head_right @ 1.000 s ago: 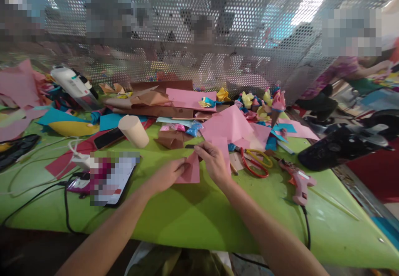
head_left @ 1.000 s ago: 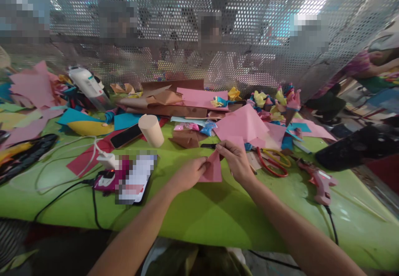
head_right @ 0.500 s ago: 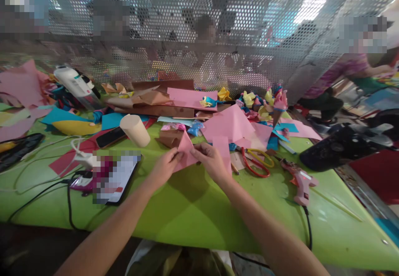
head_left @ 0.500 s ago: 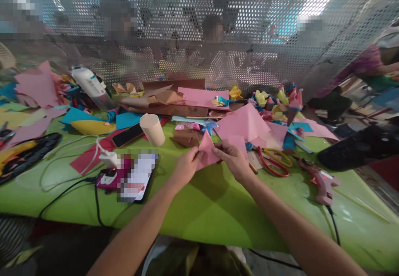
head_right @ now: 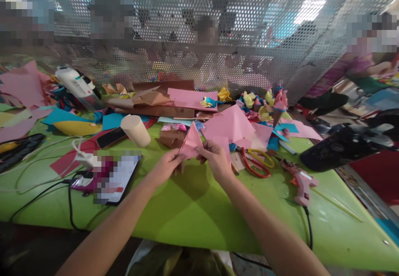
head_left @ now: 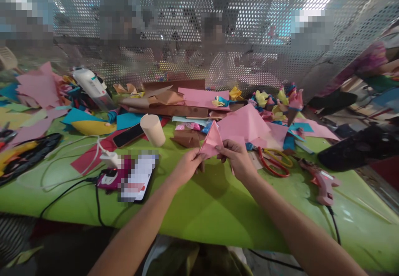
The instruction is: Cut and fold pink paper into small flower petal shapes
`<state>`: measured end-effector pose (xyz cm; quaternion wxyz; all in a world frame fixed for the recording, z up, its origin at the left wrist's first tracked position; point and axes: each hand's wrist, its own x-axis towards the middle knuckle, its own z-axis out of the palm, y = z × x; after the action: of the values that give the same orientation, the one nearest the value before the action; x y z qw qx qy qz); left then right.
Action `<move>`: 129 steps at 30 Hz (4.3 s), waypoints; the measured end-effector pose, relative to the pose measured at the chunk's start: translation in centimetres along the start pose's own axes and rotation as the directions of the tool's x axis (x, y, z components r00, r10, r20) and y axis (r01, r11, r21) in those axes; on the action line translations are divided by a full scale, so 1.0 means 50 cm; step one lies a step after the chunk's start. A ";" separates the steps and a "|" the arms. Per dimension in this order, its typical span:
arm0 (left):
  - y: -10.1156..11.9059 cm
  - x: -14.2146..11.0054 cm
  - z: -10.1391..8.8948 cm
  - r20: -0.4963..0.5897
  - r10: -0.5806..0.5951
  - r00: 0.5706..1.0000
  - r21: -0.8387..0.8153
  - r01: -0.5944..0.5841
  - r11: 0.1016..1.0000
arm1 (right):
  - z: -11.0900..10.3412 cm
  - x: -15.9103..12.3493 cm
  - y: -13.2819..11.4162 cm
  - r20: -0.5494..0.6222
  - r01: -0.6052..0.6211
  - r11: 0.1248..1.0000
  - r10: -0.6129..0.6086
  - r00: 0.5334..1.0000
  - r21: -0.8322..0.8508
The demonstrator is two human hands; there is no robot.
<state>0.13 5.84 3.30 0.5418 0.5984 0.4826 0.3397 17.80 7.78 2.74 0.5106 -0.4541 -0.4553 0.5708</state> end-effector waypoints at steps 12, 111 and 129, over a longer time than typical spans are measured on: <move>-0.009 0.000 -0.005 -0.033 0.001 0.999 -0.074 -0.004 0.997 | -0.002 -0.001 -0.018 0.003 0.019 1.000 -0.019 1.000 -0.005; 0.010 -0.009 -0.006 0.166 -0.081 0.983 -0.589 0.165 0.791 | 0.002 -0.015 -0.014 0.096 0.302 0.939 -0.289 0.952 -0.164; 0.014 -0.009 -0.003 -0.005 0.058 0.998 -0.244 -0.057 0.968 | 0.000 -0.010 -0.019 0.147 0.142 0.977 -0.119 0.982 -0.158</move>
<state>0.00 5.48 4.08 0.6015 0.5416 0.4192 0.4114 18.00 7.35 3.72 0.4744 -0.4244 -0.5646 0.5254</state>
